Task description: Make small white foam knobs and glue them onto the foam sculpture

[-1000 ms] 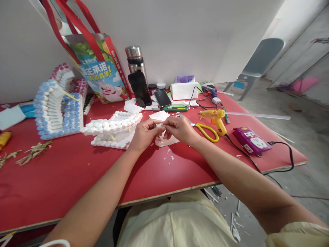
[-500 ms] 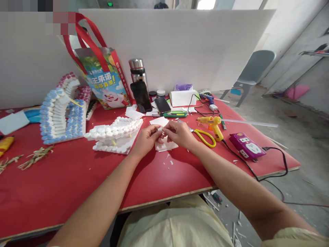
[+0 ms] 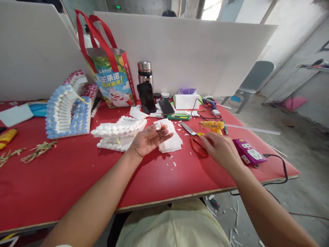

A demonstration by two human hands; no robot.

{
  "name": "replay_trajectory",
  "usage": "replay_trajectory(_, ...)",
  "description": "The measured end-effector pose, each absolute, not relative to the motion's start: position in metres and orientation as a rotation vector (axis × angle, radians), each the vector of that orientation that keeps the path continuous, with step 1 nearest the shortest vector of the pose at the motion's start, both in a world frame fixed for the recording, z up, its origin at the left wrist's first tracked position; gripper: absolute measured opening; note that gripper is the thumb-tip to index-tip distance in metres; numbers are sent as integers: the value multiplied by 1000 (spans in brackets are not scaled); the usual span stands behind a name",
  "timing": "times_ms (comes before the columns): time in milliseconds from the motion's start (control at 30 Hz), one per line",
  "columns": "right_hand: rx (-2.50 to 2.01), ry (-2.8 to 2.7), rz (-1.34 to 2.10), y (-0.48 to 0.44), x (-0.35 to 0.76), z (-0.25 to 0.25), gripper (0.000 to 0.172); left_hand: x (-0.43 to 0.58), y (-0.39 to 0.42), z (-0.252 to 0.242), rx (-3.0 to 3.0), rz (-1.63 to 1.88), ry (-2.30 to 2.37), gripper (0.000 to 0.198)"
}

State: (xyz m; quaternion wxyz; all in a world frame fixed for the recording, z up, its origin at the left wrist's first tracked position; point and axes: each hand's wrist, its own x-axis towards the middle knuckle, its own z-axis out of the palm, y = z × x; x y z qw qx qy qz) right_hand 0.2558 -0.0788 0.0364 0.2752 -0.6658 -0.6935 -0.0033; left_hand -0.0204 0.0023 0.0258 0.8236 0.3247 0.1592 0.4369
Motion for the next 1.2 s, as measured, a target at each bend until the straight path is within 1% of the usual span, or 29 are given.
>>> replay_trajectory(100, -1799, -1741, -186, -95, 276, 18, 27, -18, 0, 27, 670, 931, 346, 23)
replay_trajectory(200, -1793, -1706, -288, -95, 287, 6, 24, -17, 0, 26, 697, 941, 402, 20)
replay_trajectory(400, -1912, -1652, -355, -83, 297, 4, 25, -16, 5, 21, 732, 976, 552, 20)
replay_trajectory(567, -2041, -1618, -379, -81, 304, 5, 26, -17, 7, 19, 795, 952, 569, 19)
replay_trajectory(733, -2256, -1612, -267, -69, 304, 7, 29, -18, 6, 19, 839, 962, 596, 21)
replay_trajectory(833, -2309, -1623, -168, -54, 306, 10, 24, -19, 7, 19, 880, 977, 648, 24)
replay_trajectory(900, -2319, -1627, -17, -42, 310, 12, 21, -19, 8, 18, 907, 990, 678, 25)
replay_trajectory(1000, -2205, -1558, 239, -26, 315, 17, 25, -19, 10, 17, 939, 1007, 705, 28)
replay_trajectory(1100, -2048, -1409, 360, -17, 309, 32, 26, -19, 12, 15, 986, 1020, 729, 29)
replay_trajectory(1200, -1667, -1278, 686, -16, 281, 55, 24, -19, 14, 13, 1027, 1047, 788, 32)
